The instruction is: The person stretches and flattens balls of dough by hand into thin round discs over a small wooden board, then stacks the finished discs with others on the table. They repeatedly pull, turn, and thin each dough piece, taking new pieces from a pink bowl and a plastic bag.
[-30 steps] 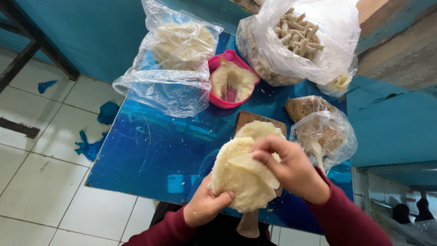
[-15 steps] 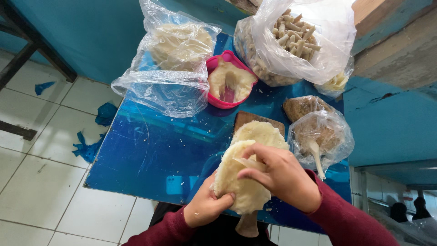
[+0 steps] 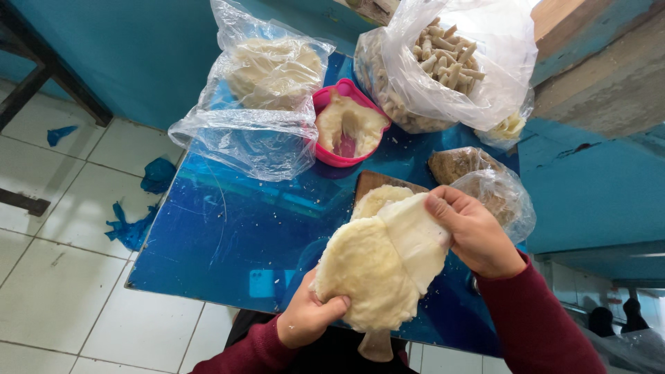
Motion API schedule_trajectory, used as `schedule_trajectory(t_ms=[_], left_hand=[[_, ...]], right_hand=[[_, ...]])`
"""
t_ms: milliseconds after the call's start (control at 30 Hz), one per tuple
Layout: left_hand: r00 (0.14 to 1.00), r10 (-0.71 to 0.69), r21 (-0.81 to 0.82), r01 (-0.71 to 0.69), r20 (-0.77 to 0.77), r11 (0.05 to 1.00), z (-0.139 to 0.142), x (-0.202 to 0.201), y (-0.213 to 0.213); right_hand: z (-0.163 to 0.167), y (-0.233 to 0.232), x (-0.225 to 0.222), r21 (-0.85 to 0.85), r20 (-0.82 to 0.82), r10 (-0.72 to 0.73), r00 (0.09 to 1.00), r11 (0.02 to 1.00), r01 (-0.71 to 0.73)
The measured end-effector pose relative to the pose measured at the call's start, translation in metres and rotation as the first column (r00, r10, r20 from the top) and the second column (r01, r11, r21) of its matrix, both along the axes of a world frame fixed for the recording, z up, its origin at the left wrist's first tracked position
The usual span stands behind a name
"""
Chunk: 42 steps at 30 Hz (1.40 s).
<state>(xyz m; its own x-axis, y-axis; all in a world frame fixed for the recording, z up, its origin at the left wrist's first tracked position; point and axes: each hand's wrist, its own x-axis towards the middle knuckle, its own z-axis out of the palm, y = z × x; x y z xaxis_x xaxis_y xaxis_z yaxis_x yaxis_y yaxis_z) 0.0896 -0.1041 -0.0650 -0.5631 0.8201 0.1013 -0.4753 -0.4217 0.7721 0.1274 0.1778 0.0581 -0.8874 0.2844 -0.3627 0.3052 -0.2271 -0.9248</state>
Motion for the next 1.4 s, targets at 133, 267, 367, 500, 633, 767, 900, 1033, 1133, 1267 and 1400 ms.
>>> schedule_trajectory(t_ms=[133,267,367,500,633,767,900,1033,1133,1267,1400], left_hand=[[0.996,-0.003,0.04,-0.001,0.09,0.999,-0.007,0.003,-0.004],[0.99,0.062,0.136,-0.079,0.128,0.988,-0.01,0.005,-0.004],[0.969,0.125,0.15,-0.159,0.214,0.976,-0.004,0.006,-0.002],[0.945,0.113,0.172,-0.172,0.307,0.97,0.011,0.003,0.003],[0.951,0.093,0.156,-0.144,0.295,0.977,0.026,-0.001,0.009],[0.989,0.058,0.132,-0.076,0.133,0.988,0.034,-0.004,0.009],[0.988,0.08,0.042,-0.086,0.131,0.995,0.039,-0.007,0.009],[0.964,0.114,-0.003,-0.117,0.242,0.993,0.045,-0.006,0.013],[0.971,0.125,-0.033,-0.121,0.204,0.992,0.049,-0.005,0.013],[0.969,0.096,-0.03,-0.092,0.226,0.995,0.054,-0.005,0.011],[0.976,0.088,-0.046,-0.081,0.201,0.996,0.057,-0.006,0.009]], right_hand=[[0.004,0.008,0.006,-0.03,-0.085,-0.116,0.99,0.993,0.113],[0.025,0.011,0.008,0.062,-0.205,-0.271,0.941,0.955,0.288],[0.047,0.008,0.013,0.157,-0.325,-0.292,0.9,0.921,0.356],[0.064,-0.012,0.019,0.249,-0.313,-0.173,0.934,0.934,0.256],[0.052,-0.053,0.018,0.266,-0.324,-0.048,0.945,0.954,0.14],[0.022,-0.095,0.002,0.473,-0.27,0.045,0.962,0.877,0.092],[0.007,-0.111,-0.011,0.742,-0.254,0.131,0.958,0.662,0.107],[0.01,-0.106,-0.013,0.853,-0.293,0.177,0.94,0.493,0.173],[0.016,-0.096,-0.01,0.795,-0.238,0.136,0.962,0.596,0.113],[0.02,-0.085,-0.006,0.78,-0.22,0.105,0.97,0.615,0.111],[0.022,-0.075,-0.001,0.807,-0.167,0.134,0.977,0.587,0.057]])
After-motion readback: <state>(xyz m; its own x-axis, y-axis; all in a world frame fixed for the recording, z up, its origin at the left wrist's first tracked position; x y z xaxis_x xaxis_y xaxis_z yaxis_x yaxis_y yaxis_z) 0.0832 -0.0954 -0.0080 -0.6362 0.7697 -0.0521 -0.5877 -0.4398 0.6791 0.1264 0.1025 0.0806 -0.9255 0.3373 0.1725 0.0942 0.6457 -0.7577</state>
